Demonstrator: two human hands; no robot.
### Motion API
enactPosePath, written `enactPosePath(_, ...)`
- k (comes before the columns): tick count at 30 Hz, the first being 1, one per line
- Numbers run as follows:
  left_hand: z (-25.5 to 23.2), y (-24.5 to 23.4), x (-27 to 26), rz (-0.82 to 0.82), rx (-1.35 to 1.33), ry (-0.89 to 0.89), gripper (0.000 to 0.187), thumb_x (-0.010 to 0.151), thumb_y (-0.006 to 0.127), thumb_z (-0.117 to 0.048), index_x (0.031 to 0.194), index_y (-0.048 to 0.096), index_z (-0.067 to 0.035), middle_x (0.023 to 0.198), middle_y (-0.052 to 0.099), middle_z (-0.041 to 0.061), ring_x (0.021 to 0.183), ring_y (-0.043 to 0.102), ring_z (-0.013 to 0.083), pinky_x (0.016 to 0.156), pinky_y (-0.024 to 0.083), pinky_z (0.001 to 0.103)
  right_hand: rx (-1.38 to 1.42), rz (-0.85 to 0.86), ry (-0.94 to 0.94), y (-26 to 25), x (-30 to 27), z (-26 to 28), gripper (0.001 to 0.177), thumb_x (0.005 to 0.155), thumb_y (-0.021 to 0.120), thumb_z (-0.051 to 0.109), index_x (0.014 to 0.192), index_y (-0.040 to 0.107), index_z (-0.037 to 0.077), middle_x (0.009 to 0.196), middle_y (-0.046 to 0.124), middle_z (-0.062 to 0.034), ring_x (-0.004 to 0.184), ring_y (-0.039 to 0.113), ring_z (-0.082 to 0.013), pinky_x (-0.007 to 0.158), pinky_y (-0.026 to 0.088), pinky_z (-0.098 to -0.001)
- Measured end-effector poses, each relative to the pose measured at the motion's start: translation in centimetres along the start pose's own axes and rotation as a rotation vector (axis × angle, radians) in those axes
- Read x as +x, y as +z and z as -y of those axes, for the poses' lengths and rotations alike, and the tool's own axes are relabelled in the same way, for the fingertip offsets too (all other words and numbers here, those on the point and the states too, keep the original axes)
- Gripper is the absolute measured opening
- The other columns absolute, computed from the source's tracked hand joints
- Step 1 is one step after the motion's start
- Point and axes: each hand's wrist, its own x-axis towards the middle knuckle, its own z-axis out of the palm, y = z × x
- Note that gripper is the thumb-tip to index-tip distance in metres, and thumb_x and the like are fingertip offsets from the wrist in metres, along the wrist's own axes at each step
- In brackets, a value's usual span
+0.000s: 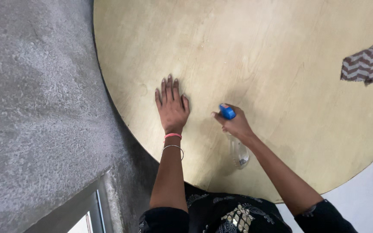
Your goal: The person sprays a cleaning solution onto a round wooden table and wipes the surface with a patterned cloth. They repeatedly spray and wipe different sections of the table, moving the spray bottle aside as needed to cover the entire area.
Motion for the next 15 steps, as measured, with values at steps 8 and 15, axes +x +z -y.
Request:
enactPosePath(8,0.1,0.2,0.0,-0.008,0.008,0.01,0.058,0.1,0.046,-0.029,0.153,0.045,-0.005,0.166,0.035,0.009,0.156,0.027,0.0267,0.128,0.016,0.051,-0.153,-0.106,0.069,-2.5,-1.4,-0.4,0.037,0.088,0.078,0.035,0.098,0.068,0.001,0.067,0.062,-0.0052,0.053,0.058,-0.0145,0.051,0.051,-0.0318)
enactPosePath(15,0.0,0.3,0.0,0.019,0.053,0.009,0.059,0.099,0.045,-0.029,0.152,0.045,-0.005,0.164,0.033,0.01,0.155,0.026,0.0268,0.127,0.016,0.052,-0.091,-0.264,0.046,-10.2,1.3,0.7,0.053,0.086,0.079,0.042,0.117,0.06,0.004,0.091,0.065,-0.0028,0.068,0.063,-0.009,0.06,0.056,-0.0289)
